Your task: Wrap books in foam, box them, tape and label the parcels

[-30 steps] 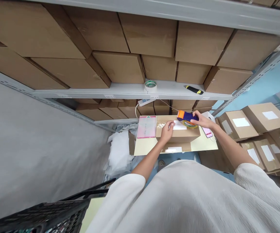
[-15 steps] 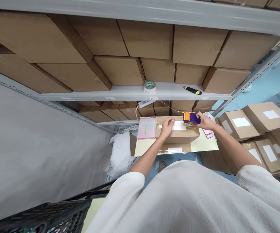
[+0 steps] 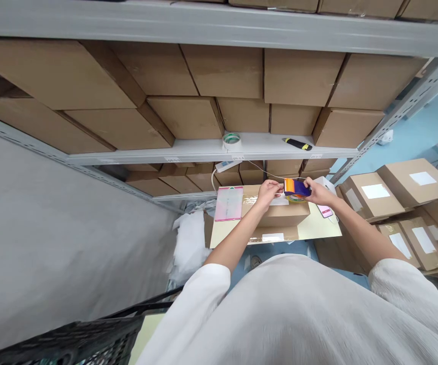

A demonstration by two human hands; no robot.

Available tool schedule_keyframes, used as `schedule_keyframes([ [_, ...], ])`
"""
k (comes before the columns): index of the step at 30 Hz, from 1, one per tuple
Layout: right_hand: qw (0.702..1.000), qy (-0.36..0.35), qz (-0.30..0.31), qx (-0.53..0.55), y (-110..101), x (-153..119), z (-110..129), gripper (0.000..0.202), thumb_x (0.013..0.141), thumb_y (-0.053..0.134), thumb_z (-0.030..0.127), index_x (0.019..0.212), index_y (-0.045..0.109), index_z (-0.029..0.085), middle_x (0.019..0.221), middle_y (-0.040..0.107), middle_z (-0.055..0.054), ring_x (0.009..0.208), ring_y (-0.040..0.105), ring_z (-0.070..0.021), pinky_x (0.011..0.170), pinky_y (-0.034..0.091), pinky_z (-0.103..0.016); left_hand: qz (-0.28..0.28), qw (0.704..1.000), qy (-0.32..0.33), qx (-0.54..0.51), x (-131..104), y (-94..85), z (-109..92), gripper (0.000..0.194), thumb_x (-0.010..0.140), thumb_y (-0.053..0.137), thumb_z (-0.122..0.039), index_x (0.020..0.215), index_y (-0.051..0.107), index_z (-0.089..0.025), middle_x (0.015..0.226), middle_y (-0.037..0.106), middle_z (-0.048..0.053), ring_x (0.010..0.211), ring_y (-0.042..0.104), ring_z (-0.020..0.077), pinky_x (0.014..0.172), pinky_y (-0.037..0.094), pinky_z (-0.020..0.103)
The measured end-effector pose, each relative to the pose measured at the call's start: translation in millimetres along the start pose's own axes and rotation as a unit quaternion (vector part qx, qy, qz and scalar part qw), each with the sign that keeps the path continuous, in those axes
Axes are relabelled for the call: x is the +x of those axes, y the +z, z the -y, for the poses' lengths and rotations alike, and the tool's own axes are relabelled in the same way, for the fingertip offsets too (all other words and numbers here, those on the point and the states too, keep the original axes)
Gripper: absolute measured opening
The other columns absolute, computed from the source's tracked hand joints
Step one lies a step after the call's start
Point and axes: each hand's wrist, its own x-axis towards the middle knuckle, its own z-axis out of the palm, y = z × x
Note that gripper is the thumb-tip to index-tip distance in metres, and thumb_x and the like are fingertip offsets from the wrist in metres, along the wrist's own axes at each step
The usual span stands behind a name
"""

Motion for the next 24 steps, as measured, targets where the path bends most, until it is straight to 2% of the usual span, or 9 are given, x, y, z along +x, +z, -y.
schedule_keyframes([
  [5,1.0,-0.003,0.0,-0.006,1,2,-2,0.061,0.078,0.08,0.066,0.095,0.035,0.03,0.087,0.058,0.003,0.073,0.05,-0.0179,0.07,0.043,-0.031,-0.015,1.0,0.003,-0.015,-5,-2.3,-5,0.029,0.09,0.086,-0.035,0.097,0.061,-0.022,0.093,0.082,0.006,0.081,0.078,0.0167,0.077,0.06,0.029],
  [10,1.0,-0.004,0.005,-0.011,2,2,-2,0.06,0.079,0.079,0.065,0.096,0.034,0.03,0.088,0.059,0.003,0.074,0.05,-0.0179,0.07,0.043,-0.031,-0.004,1.0,0.013,-0.017,-3,-2.7,-3,0.044,0.081,0.098,-0.041,0.095,0.061,-0.022,0.09,0.08,0.005,0.08,0.077,0.0168,0.076,0.058,0.029],
  [15,1.0,-0.008,0.006,-0.019,1,2,-2,0.058,0.08,0.078,0.063,0.096,0.034,0.03,0.089,0.061,0.003,0.074,0.051,-0.0181,0.07,0.045,-0.031,0.001,1.0,0.006,-0.012,5,-2.2,4,0.051,0.072,0.102,-0.026,0.096,0.057,-0.022,0.079,0.075,0.0,0.075,0.075,0.0161,0.075,0.057,0.029],
  [20,0.999,-0.007,0.0,-0.034,4,-1,-9,0.053,0.083,0.078,0.06,0.1,0.037,0.03,0.091,0.064,0.002,0.075,0.057,-0.0196,0.071,0.049,-0.032,-0.004,0.998,0.028,0.047,11,-5.1,13,0.042,0.08,0.084,-0.011,0.098,0.049,-0.025,0.076,0.069,-0.004,0.07,0.068,0.0142,0.071,0.052,0.028],
  [22,0.999,0.002,-0.005,-0.042,5,-1,-11,0.051,0.083,0.079,0.055,0.107,0.042,0.03,0.098,0.069,-0.001,0.078,0.062,-0.0212,0.073,0.052,-0.033,-0.012,0.995,0.05,0.088,15,-6.8,18,0.039,0.082,0.079,-0.011,0.098,0.047,-0.026,0.076,0.065,-0.006,0.069,0.065,0.0141,0.072,0.05,0.027],
  [24,0.999,0.002,-0.007,-0.046,7,0,-10,0.055,0.083,0.082,0.048,0.122,0.048,0.029,0.112,0.074,-0.006,0.089,0.07,-0.0246,0.08,0.058,-0.036,-0.026,0.988,0.09,0.123,19,-8.9,22,0.038,0.083,0.077,-0.013,0.099,0.045,-0.027,0.077,0.062,-0.007,0.069,0.062,0.0141,0.073,0.049,0.028],
])
